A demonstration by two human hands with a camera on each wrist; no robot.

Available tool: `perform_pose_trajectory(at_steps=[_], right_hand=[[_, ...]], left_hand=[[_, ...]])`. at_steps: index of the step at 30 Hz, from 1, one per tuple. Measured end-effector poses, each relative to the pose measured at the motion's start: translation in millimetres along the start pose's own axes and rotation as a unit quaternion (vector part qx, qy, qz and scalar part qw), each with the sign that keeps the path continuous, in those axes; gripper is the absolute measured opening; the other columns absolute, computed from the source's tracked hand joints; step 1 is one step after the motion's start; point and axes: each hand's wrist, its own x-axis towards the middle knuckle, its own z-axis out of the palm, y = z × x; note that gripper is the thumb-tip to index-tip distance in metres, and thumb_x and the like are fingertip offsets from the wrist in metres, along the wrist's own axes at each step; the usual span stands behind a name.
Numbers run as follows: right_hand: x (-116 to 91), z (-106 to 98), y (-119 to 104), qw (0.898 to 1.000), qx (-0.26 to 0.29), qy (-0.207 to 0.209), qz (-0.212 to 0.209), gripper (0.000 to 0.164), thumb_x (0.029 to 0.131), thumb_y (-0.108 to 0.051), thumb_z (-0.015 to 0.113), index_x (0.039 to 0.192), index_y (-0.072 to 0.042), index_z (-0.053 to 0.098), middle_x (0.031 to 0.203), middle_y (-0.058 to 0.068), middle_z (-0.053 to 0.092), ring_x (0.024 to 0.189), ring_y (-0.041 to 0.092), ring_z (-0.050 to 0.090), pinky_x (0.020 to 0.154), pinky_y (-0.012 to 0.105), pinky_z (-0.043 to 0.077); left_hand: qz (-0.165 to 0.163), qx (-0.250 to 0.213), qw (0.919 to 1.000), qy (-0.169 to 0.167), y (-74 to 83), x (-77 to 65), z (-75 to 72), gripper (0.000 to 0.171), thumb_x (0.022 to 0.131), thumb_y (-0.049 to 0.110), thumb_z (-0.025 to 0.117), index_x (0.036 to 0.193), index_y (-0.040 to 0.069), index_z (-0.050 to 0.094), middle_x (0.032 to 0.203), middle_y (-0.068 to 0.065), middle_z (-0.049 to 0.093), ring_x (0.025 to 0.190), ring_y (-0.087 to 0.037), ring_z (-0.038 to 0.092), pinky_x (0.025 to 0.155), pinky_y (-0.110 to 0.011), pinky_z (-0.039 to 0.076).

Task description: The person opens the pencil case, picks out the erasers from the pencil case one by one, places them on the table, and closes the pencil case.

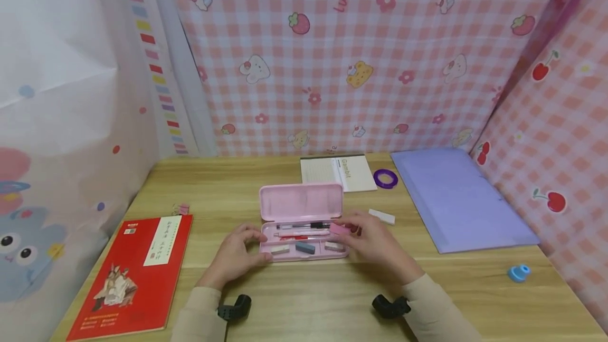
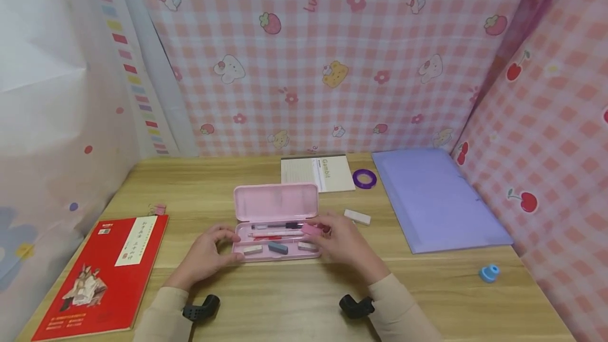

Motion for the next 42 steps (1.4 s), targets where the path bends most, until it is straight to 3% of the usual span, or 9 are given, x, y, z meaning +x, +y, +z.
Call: perform_pose_trajectory(at_steps=[7, 13, 42], right_hand=[[-25.9, -22.0, 38.1, 0.998, -0.042, -0.003, 0.047, 0.028, 0.082, -0.019, 0.076, 0.110, -0.016, 0.072, 0.084, -0.009, 0.059, 0.074, 0.009, 0.052, 0.064, 0.024, 0.047], [-38.0, -26.6, 54.7, 0.997, -0.046, -0.017, 0.063, 0.023, 0.081, -0.015, 0.077, 0.103, -0.015, 0.072, 0.075, -0.009, 0.056, 0.067, 0.010, 0.050, 0.058, 0.024, 0.044], [-32.6, -19.8, 52.2, 0.995, -0.045, -0.010, 0.091, 0.016, 0.080, -0.018, 0.078, 0.094, -0.017, 0.069, 0.077, -0.007, 0.058, 0.069, 0.010, 0.050, 0.060, 0.025, 0.044]], left_hand=[[-0.001, 0.003, 1.0000, 0.000, 0.1, 0.2, -2.1, 0.037, 0.064, 0.033, 0.089, 0.094, 0.020, 0.071, 0.115, 0.004, 0.057, 0.115, -0.024, 0.052, 0.104, -0.050, 0.038], [0.003, 0.003, 1.0000, 0.000, -0.5, -0.7, -3.1, 0.037, 0.064, 0.033, 0.089, 0.093, 0.020, 0.070, 0.114, 0.005, 0.057, 0.114, -0.023, 0.052, 0.103, -0.049, 0.038], [-0.002, -0.003, 1.0000, -0.004, 0.7, 0.1, 0.3, 0.037, 0.064, 0.034, 0.089, 0.094, 0.020, 0.070, 0.114, 0.006, 0.057, 0.115, -0.022, 0.051, 0.104, -0.049, 0.038]])
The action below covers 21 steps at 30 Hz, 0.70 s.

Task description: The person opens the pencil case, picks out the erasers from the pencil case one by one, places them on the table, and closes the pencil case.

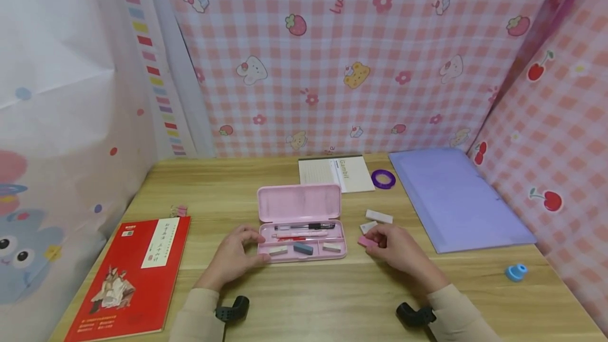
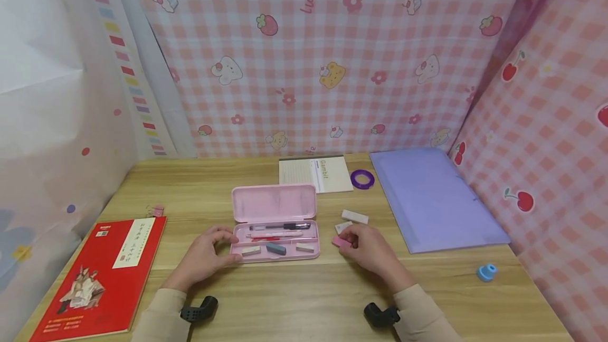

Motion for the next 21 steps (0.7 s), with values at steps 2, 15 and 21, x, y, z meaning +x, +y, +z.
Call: perform_pose_trajectory(at_steps=[2, 15, 21], right_hand=[[0.1, 0.3, 0.1, 1.000, -0.001, 0.001, -0.002, 0.016, 0.080, -0.019, 0.078, 0.094, -0.017, 0.069, 0.078, -0.007, 0.058, 0.069, 0.010, 0.050, 0.060, 0.025, 0.044], [-1.2, -1.3, -5.0, 1.000, 0.008, 0.007, 0.006, 0.014, 0.082, -0.026, 0.077, 0.093, -0.019, 0.070, 0.080, -0.012, 0.062, 0.071, 0.008, 0.054, 0.064, 0.024, 0.047], [1.1, -2.3, -22.5, 0.999, 0.027, 0.003, -0.039, 0.017, 0.083, -0.017, 0.076, 0.097, -0.011, 0.070, 0.085, -0.007, 0.064, 0.077, 0.007, 0.059, 0.069, 0.024, 0.052]], left_hand=[[0.001, -0.001, 1.0000, 0.001, -0.1, -0.1, 0.0, 0.037, 0.064, 0.034, 0.089, 0.094, 0.020, 0.070, 0.114, 0.006, 0.057, 0.114, -0.021, 0.051, 0.104, -0.048, 0.038], [-0.004, 0.002, 1.0000, 0.002, 2.2, -1.2, 0.1, 0.036, 0.064, 0.032, 0.089, 0.093, 0.021, 0.070, 0.116, 0.005, 0.057, 0.116, -0.023, 0.051, 0.104, -0.049, 0.038], [-0.005, 0.009, 0.9999, 0.001, 2.8, -1.6, -0.4, 0.037, 0.065, 0.031, 0.089, 0.095, 0.020, 0.070, 0.118, 0.003, 0.056, 0.117, -0.024, 0.051, 0.104, -0.049, 0.037]])
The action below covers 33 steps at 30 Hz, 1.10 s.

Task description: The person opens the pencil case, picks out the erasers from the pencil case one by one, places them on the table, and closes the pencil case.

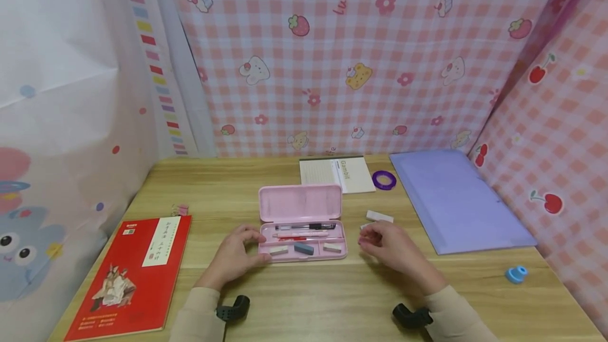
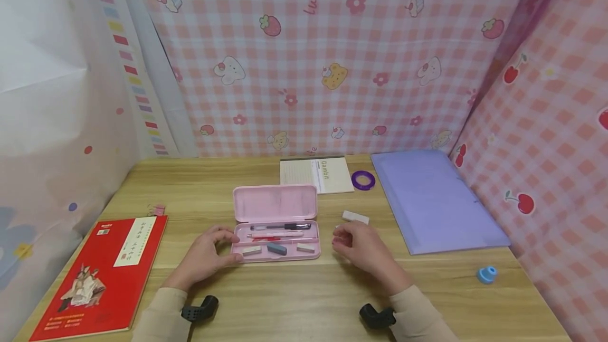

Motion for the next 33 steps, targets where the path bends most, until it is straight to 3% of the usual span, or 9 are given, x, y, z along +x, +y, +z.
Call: perform_pose_trajectory(at_steps=[3, 7, 11, 17, 26, 33], right_hand=[[1.4, 0.5, -10.0, 1.000, -0.001, -0.010, -0.014, 0.019, 0.083, -0.014, 0.076, 0.100, -0.009, 0.070, 0.086, -0.005, 0.064, 0.078, 0.008, 0.058, 0.069, 0.024, 0.052], [5.0, 3.9, -22.6, 0.999, -0.016, -0.012, -0.027, 0.019, 0.082, -0.016, 0.076, 0.099, -0.011, 0.070, 0.087, -0.003, 0.064, 0.078, 0.010, 0.057, 0.069, 0.026, 0.051], [7.1, 9.3, -31.7, 0.999, -0.020, -0.021, -0.030, 0.017, 0.082, -0.017, 0.076, 0.098, -0.013, 0.071, 0.091, -0.002, 0.064, 0.080, 0.012, 0.057, 0.070, 0.027, 0.050], [10.6, 18.1, -40.7, 0.998, -0.033, -0.036, -0.042, 0.016, 0.081, -0.015, 0.075, 0.096, -0.013, 0.071, 0.090, -0.003, 0.063, 0.082, 0.012, 0.056, 0.072, 0.029, 0.050], [21.0, 29.2, -43.4, 0.993, -0.075, -0.051, -0.074, 0.015, 0.081, -0.018, 0.076, 0.095, -0.016, 0.071, 0.079, -0.011, 0.058, 0.072, 0.007, 0.052, 0.064, 0.024, 0.046], [28.9, 35.7, -46.9, 0.991, -0.086, -0.069, -0.070, 0.014, 0.084, -0.020, 0.075, 0.098, -0.017, 0.073, 0.086, -0.010, 0.064, 0.077, 0.007, 0.055, 0.073, 0.027, 0.050]], left_hand=[[0.015, 0.010, 0.9998, 0.010, 4.9, -1.0, 0.4, 0.041, 0.065, 0.029, 0.089, 0.099, 0.017, 0.070, 0.118, 0.002, 0.057, 0.116, -0.024, 0.052, 0.104, -0.048, 0.039], [0.069, 0.021, 0.9971, 0.023, 13.1, -1.9, 2.1, 0.047, 0.066, 0.025, 0.089, 0.107, 0.012, 0.070, 0.121, -0.002, 0.059, 0.116, -0.027, 0.053, 0.103, -0.048, 0.041], [0.107, 0.018, 0.9940, 0.008, 17.5, -2.3, 7.1, 0.048, 0.068, 0.021, 0.088, 0.112, 0.010, 0.070, 0.127, -0.010, 0.060, 0.120, -0.030, 0.053, 0.105, -0.047, 0.038], [0.088, 0.008, 0.9961, -0.005, 14.2, -1.5, 14.7, 0.046, 0.069, 0.018, 0.087, 0.112, 0.014, 0.071, 0.131, -0.012, 0.059, 0.126, -0.029, 0.050, 0.108, -0.044, 0.035], [0.095, 0.006, 0.9955, -0.005, 13.5, -0.1, 15.9, 0.044, 0.070, 0.017, 0.085, 0.112, 0.012, 0.071, 0.129, -0.011, 0.060, 0.125, -0.028, 0.051, 0.108, -0.044, 0.036], [0.088, 0.011, 0.9960, -0.004, 12.4, -0.6, 17.5, 0.043, 0.071, 0.018, 0.085, 0.112, 0.014, 0.071, 0.134, -0.013, 0.056, 0.127, -0.031, 0.048, 0.108, -0.047, 0.035]])
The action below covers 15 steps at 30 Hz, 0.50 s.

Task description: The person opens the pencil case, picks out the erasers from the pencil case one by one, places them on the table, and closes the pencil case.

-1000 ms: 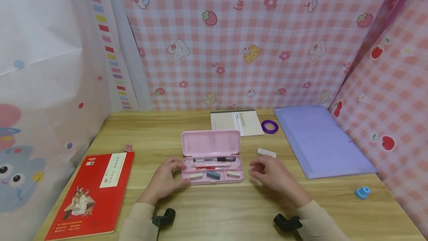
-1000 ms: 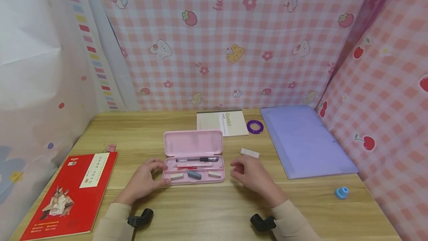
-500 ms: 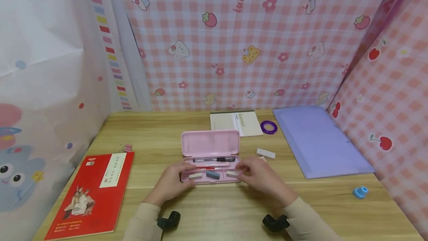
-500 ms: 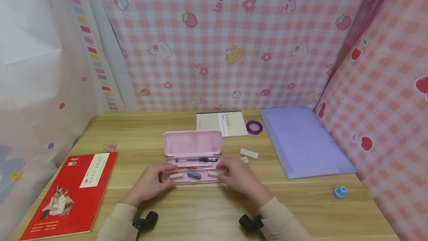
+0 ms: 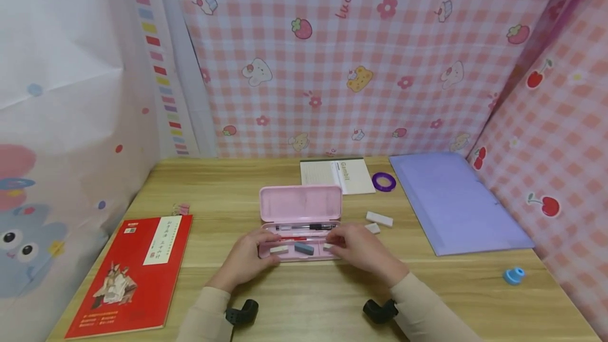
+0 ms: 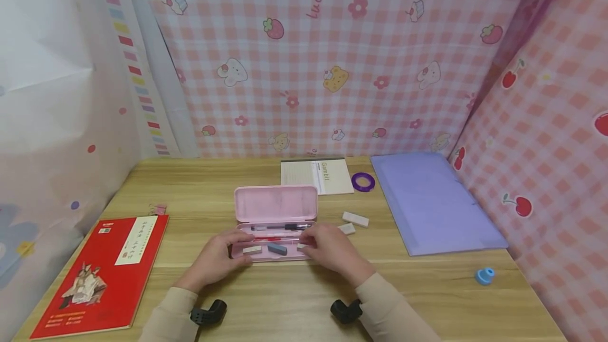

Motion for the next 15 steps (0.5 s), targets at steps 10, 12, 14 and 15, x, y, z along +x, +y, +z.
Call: perform_pose_trajectory(at_steps=[10, 12, 14, 15], right_hand=[[9.6, 3.7, -4.8, 0.999, -0.047, -0.010, -0.026, 0.011, 0.083, -0.015, 0.074, 0.094, -0.017, 0.076, 0.084, -0.009, 0.069, 0.075, 0.006, 0.058, 0.072, 0.028, 0.051], [10.6, 4.0, -5.3, 0.998, -0.053, -0.012, -0.029, 0.011, 0.083, -0.016, 0.075, 0.094, -0.017, 0.076, 0.085, -0.009, 0.070, 0.076, 0.006, 0.059, 0.073, 0.029, 0.052], [11.2, 3.9, -5.3, 0.998, -0.055, -0.014, -0.031, 0.011, 0.084, -0.016, 0.075, 0.095, -0.016, 0.076, 0.086, -0.009, 0.070, 0.077, 0.006, 0.060, 0.073, 0.029, 0.052], [11.1, 3.4, -5.7, 0.998, -0.053, -0.016, -0.031, 0.011, 0.084, -0.017, 0.074, 0.095, -0.016, 0.076, 0.086, -0.009, 0.070, 0.076, 0.006, 0.059, 0.073, 0.029, 0.052]], left_hand=[[0.012, -0.007, 0.9999, 0.003, 1.1, 0.2, -0.1, 0.042, 0.071, 0.017, 0.085, 0.111, 0.012, 0.071, 0.126, -0.008, 0.061, 0.120, -0.027, 0.054, 0.105, -0.045, 0.039], [0.015, -0.006, 0.9999, 0.004, 1.4, 0.0, -0.2, 0.042, 0.071, 0.017, 0.085, 0.110, 0.012, 0.071, 0.126, -0.008, 0.061, 0.120, -0.027, 0.054, 0.105, -0.045, 0.039], [0.017, -0.005, 0.9998, 0.005, 2.0, -0.1, -0.4, 0.042, 0.071, 0.017, 0.085, 0.110, 0.012, 0.071, 0.125, -0.008, 0.062, 0.120, -0.026, 0.054, 0.105, -0.045, 0.039], [0.018, -0.006, 0.9998, 0.005, 2.2, -0.2, -0.5, 0.042, 0.071, 0.017, 0.085, 0.110, 0.012, 0.071, 0.125, -0.007, 0.062, 0.119, -0.026, 0.055, 0.105, -0.044, 0.040]])
